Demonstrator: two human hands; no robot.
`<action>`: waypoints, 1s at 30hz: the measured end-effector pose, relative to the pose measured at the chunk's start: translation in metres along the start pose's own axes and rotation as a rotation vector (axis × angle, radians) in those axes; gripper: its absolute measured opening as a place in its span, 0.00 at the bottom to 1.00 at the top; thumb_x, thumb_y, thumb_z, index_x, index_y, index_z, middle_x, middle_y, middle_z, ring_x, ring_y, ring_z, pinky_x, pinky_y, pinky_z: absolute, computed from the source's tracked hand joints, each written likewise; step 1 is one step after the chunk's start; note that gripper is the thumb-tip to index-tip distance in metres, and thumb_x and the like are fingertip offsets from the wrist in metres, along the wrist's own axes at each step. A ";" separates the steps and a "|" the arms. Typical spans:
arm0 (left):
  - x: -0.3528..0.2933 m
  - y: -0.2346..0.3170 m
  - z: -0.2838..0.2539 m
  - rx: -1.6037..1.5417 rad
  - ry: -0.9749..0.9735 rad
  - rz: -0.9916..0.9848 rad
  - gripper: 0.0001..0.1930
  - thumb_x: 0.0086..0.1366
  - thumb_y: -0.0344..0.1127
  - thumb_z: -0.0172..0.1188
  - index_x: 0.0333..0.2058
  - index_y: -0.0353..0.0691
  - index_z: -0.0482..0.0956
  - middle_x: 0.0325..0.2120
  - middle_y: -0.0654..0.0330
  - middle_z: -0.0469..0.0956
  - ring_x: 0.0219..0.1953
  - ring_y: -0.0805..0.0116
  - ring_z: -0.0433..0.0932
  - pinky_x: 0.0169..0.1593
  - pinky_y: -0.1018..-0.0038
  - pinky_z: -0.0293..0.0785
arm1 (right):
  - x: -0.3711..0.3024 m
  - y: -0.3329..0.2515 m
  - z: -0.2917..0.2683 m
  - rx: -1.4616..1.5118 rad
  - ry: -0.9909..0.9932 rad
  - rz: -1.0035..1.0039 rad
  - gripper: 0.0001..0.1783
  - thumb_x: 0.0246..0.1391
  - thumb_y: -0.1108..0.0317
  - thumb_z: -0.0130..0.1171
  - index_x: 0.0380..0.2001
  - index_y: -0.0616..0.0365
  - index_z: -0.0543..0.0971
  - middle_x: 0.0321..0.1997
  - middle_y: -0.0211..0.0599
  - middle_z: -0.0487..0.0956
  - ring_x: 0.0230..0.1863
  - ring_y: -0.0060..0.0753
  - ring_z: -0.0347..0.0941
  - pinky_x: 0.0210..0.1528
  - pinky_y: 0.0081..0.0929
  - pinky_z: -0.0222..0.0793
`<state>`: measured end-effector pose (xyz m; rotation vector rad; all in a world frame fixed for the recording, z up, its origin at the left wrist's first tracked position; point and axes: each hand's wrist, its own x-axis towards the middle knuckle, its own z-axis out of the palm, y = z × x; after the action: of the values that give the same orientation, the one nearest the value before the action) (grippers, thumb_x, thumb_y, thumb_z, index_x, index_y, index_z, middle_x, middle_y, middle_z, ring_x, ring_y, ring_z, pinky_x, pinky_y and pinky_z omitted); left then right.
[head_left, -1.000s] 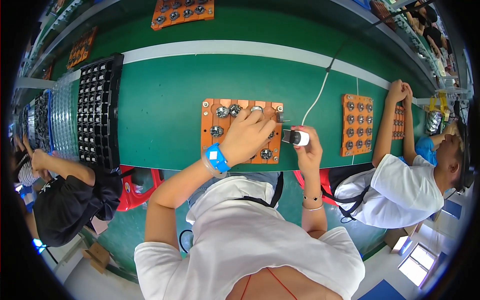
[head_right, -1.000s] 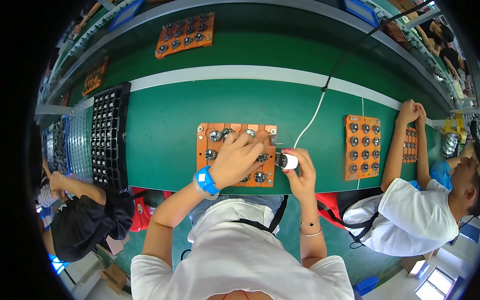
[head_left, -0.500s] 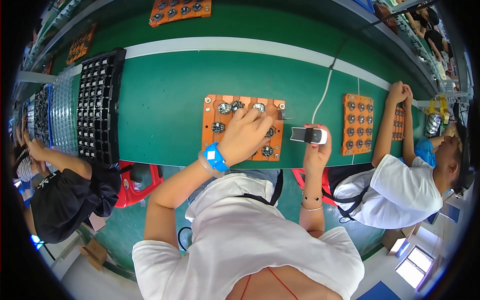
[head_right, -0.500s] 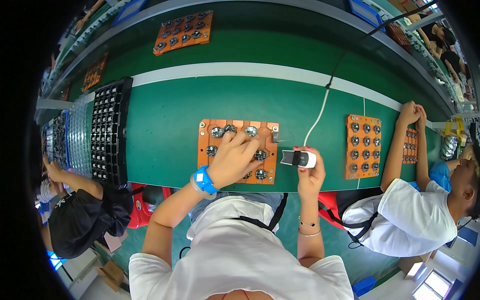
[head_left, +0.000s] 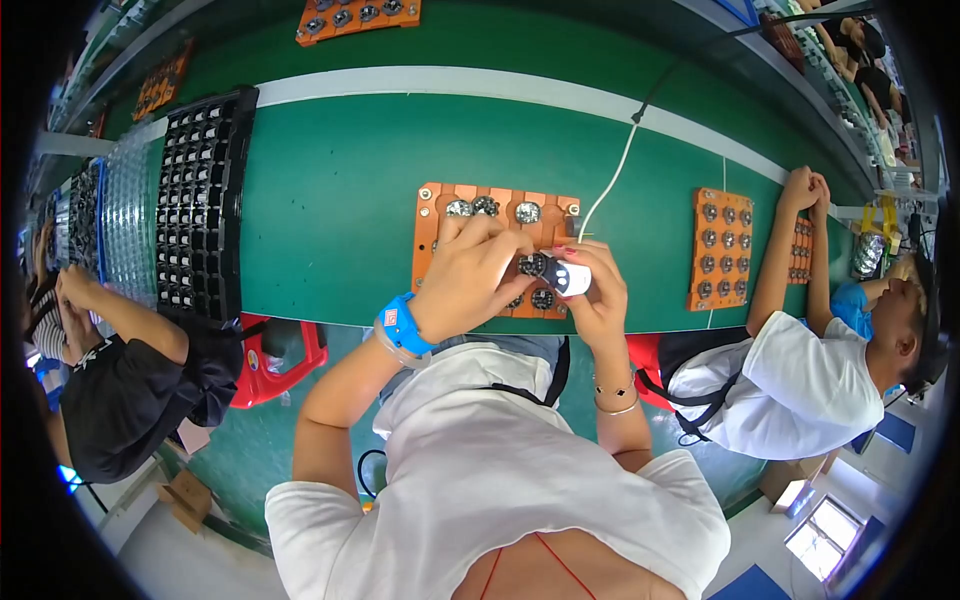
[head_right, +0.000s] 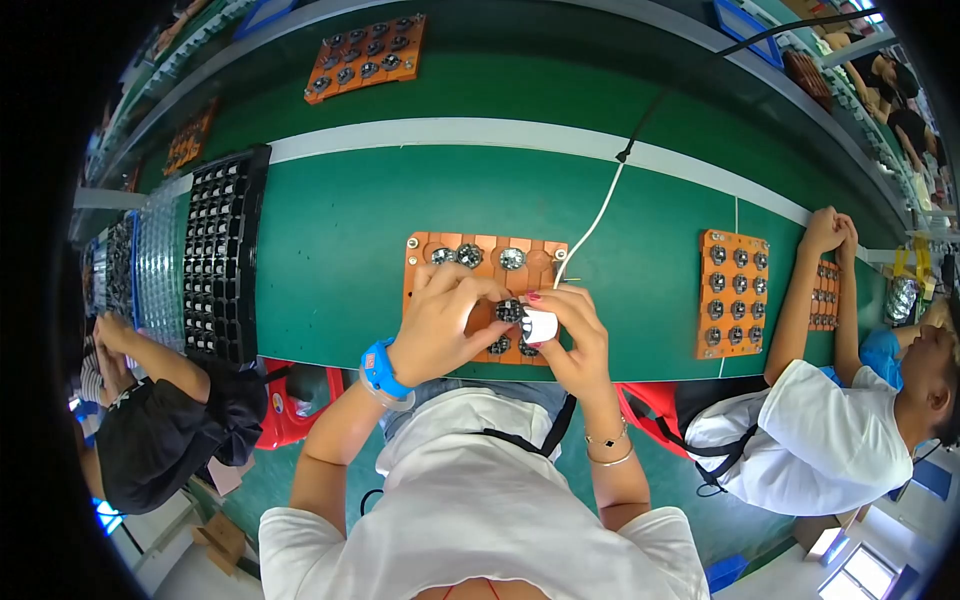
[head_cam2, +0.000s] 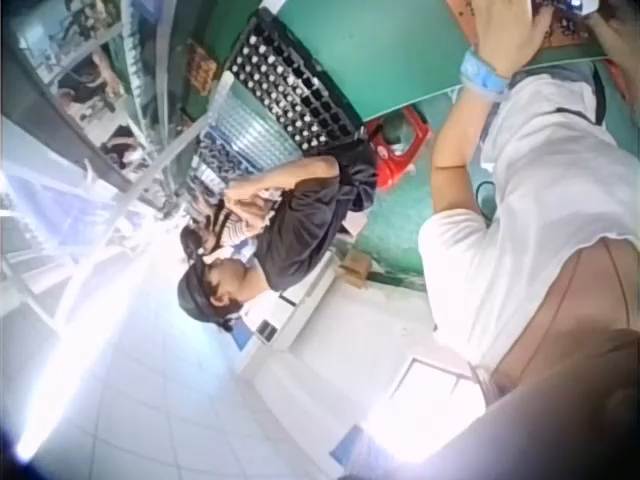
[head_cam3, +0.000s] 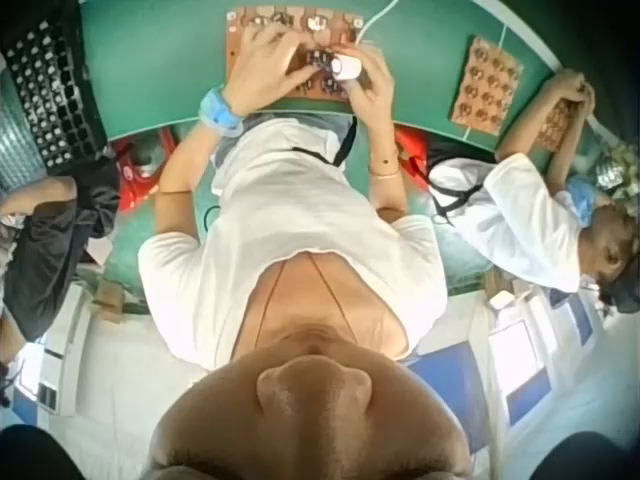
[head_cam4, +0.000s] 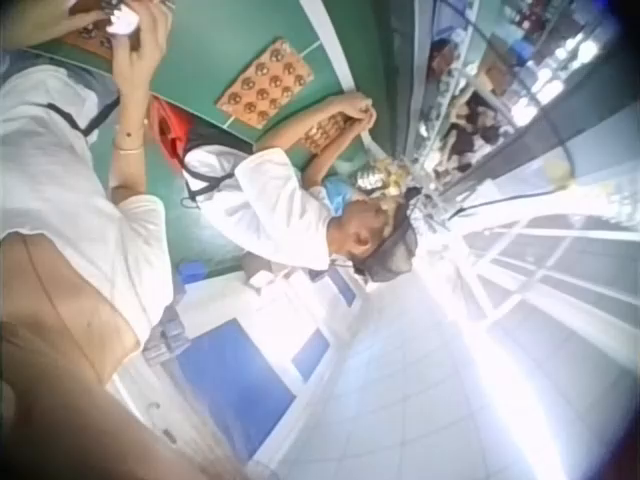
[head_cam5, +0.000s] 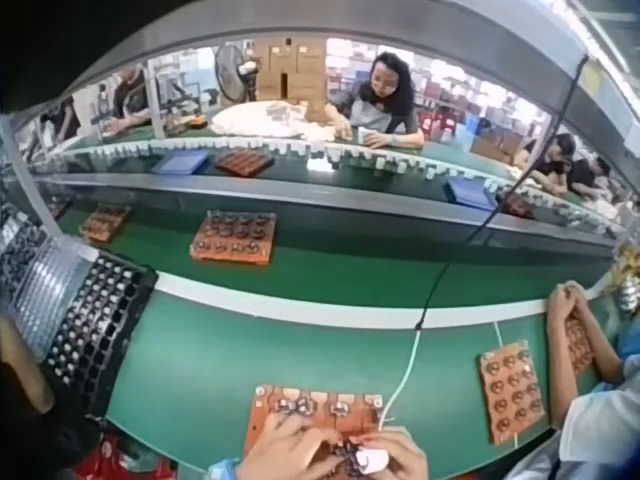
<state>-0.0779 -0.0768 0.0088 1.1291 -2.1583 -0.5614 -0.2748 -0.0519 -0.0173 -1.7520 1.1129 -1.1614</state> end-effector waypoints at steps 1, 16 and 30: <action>-0.001 -0.001 -0.001 -0.013 0.004 -0.006 0.19 0.44 0.36 0.69 0.36 0.43 0.71 0.31 0.71 0.75 0.36 0.69 0.70 0.42 0.70 0.56 | 0.000 0.000 0.001 0.042 0.031 0.009 0.19 0.41 0.74 0.58 0.41 0.64 0.74 0.44 0.44 0.76 0.48 0.41 0.69 0.52 0.35 0.63; -0.020 -0.032 -0.020 0.125 -0.124 -0.096 0.21 0.45 0.36 0.68 0.39 0.44 0.73 0.33 0.68 0.76 0.39 0.67 0.69 0.43 0.69 0.58 | 0.008 -0.002 0.009 0.107 0.027 -0.012 0.20 0.44 0.71 0.60 0.43 0.64 0.73 0.44 0.44 0.76 0.49 0.40 0.69 0.53 0.34 0.62; -0.027 -0.035 -0.022 0.096 -0.034 -0.140 0.22 0.44 0.36 0.69 0.39 0.46 0.73 0.35 0.68 0.76 0.41 0.65 0.68 0.46 0.69 0.58 | 0.015 -0.010 0.018 0.203 0.056 0.025 0.20 0.44 0.75 0.57 0.45 0.63 0.71 0.44 0.46 0.76 0.50 0.42 0.70 0.53 0.35 0.65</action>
<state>-0.0307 -0.0755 -0.0060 1.3396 -2.1661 -0.5470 -0.2523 -0.0603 -0.0097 -1.5546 1.0084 -1.2689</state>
